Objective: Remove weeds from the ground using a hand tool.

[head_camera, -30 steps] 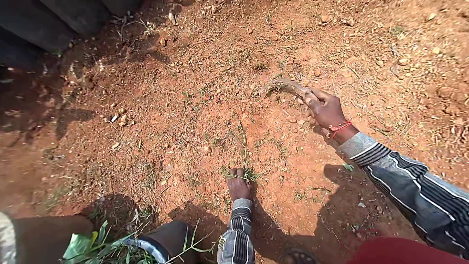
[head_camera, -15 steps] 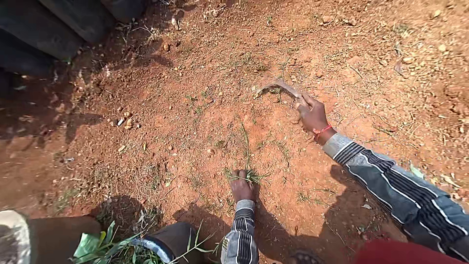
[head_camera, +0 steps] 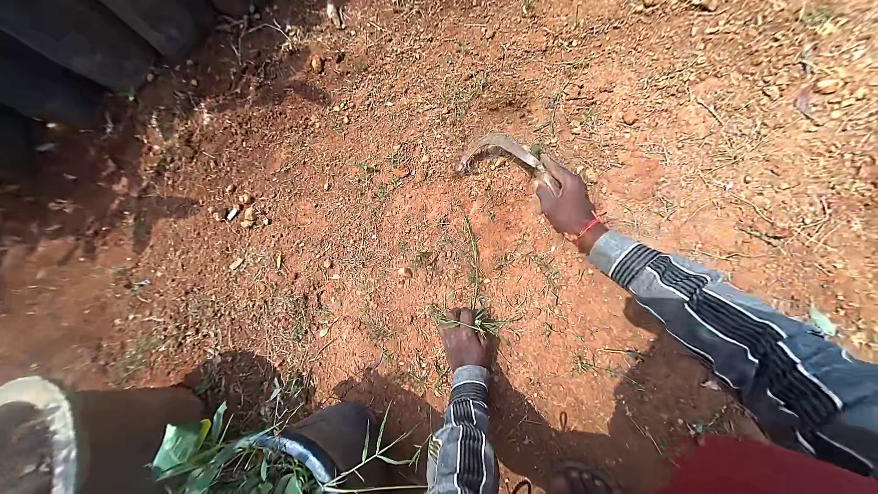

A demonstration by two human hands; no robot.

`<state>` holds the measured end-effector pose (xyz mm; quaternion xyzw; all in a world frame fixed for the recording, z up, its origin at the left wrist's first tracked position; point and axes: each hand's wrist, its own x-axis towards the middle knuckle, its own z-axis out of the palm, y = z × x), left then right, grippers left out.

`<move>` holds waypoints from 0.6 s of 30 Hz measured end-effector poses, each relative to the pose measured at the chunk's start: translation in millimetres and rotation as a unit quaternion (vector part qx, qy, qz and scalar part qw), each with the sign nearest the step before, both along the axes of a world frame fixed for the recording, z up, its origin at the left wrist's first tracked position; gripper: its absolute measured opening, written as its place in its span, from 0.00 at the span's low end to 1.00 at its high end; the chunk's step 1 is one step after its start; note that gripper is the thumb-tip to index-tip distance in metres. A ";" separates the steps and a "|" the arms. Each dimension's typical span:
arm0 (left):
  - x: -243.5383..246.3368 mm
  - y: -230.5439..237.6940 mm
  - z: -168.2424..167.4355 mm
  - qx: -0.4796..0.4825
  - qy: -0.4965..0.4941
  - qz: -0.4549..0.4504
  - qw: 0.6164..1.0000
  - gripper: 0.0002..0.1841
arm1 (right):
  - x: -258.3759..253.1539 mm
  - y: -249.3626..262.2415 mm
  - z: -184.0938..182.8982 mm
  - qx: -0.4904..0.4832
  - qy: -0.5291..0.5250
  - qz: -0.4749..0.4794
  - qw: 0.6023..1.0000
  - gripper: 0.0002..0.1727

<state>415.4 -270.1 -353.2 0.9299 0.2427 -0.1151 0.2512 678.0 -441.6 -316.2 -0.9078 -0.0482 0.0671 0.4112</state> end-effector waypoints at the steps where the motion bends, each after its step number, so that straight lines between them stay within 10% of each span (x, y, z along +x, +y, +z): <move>1: 1.8 -0.9 -0.6 -0.002 -0.016 -0.001 1.000 0.19 | -15.7 -9.6 10.6 0.039 0.015 -0.024 0.999 0.31; 5: -0.3 1.1 -2.1 -0.008 -0.055 -0.005 0.998 0.18 | -39.6 -42.4 46.0 0.146 0.050 -0.109 0.982 0.29; 9: 0.5 1.3 -2.8 -0.011 -0.039 -0.005 0.999 0.19 | 57.9 -5.4 28.8 0.105 0.093 -0.193 0.971 0.25; 13: 2.8 1.4 -1.8 -0.002 -0.033 -0.016 0.999 0.19 | 122.7 65.3 18.6 -0.119 -0.034 -0.028 0.992 0.34; 18: 4.5 -1.3 3.8 -0.018 -0.016 -0.010 1.000 0.20 | 73.5 67.7 53.0 0.022 -0.015 -0.010 1.000 0.33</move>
